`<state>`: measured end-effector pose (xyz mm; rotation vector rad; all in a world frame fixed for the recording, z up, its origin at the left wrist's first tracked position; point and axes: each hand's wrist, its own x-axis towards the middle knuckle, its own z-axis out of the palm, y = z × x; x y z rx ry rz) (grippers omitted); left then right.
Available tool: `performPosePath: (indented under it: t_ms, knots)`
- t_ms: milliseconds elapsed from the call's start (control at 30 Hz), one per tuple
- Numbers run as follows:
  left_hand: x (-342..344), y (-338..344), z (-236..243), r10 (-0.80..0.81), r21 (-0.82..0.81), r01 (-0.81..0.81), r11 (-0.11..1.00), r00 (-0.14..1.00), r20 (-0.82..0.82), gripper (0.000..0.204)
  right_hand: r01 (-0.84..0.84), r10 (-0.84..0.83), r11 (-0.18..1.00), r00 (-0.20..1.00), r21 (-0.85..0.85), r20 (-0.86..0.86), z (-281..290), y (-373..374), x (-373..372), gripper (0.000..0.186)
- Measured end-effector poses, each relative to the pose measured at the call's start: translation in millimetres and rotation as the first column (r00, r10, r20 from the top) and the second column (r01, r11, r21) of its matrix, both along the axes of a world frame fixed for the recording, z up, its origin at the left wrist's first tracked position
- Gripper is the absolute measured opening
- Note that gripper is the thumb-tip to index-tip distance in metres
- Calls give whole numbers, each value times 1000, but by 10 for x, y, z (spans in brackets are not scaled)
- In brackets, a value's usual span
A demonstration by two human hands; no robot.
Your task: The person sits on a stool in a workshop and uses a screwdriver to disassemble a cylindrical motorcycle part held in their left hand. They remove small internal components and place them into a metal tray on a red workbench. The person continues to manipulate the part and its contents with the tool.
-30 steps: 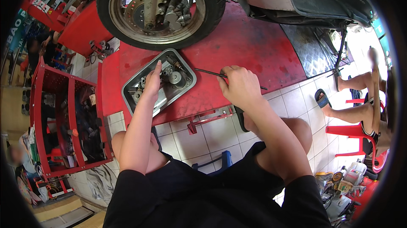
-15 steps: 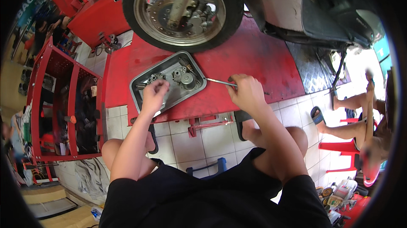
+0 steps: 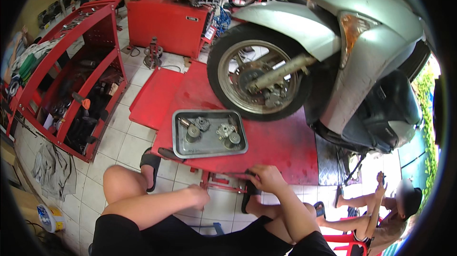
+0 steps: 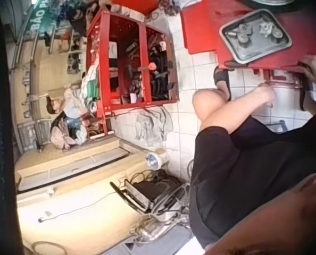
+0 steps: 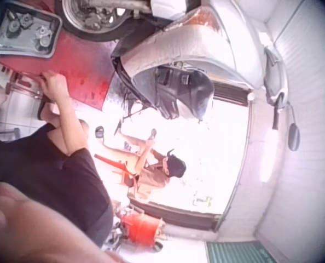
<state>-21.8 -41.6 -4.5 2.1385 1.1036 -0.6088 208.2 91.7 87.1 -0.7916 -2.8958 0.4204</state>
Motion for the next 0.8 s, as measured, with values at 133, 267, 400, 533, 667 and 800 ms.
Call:
performPosePath:
  t_ms: [133, 267, 400, 533, 667, 800]
  knots:
    - [-57, -19, 88, 40, 6, -40, 999, 999, -1, 42, -94, 114, 990, 972, 105, -204, 220, 79, -293, 19]
    - [-56, 161, 148, 94, 59, -95, 994, 995, 20, 46, 57, -8, 995, 864, 81, -503, 260, 236, -344, 15]
    - [-255, 193, 61, 91, 78, -83, 993, 990, -107, 55, 23, 53, 993, 786, 114, -616, -3, 293, -569, 21]
    - [-335, 185, -142, 100, 64, -95, 993, 991, -88, 62, -79, -445, 815, 550, -574, -707, -121, 252, -966, 31]
    - [-35, 193, 292, 71, 21, -71, 997, 997, -10, 57, 31, -342, 916, 580, -400, -739, -181, 198, -881, 28]
    - [-40, 235, 233, 82, 13, -83, 996, 995, 62, 56, -197, -483, 771, 439, -606, -757, 28, 69, -962, 20]
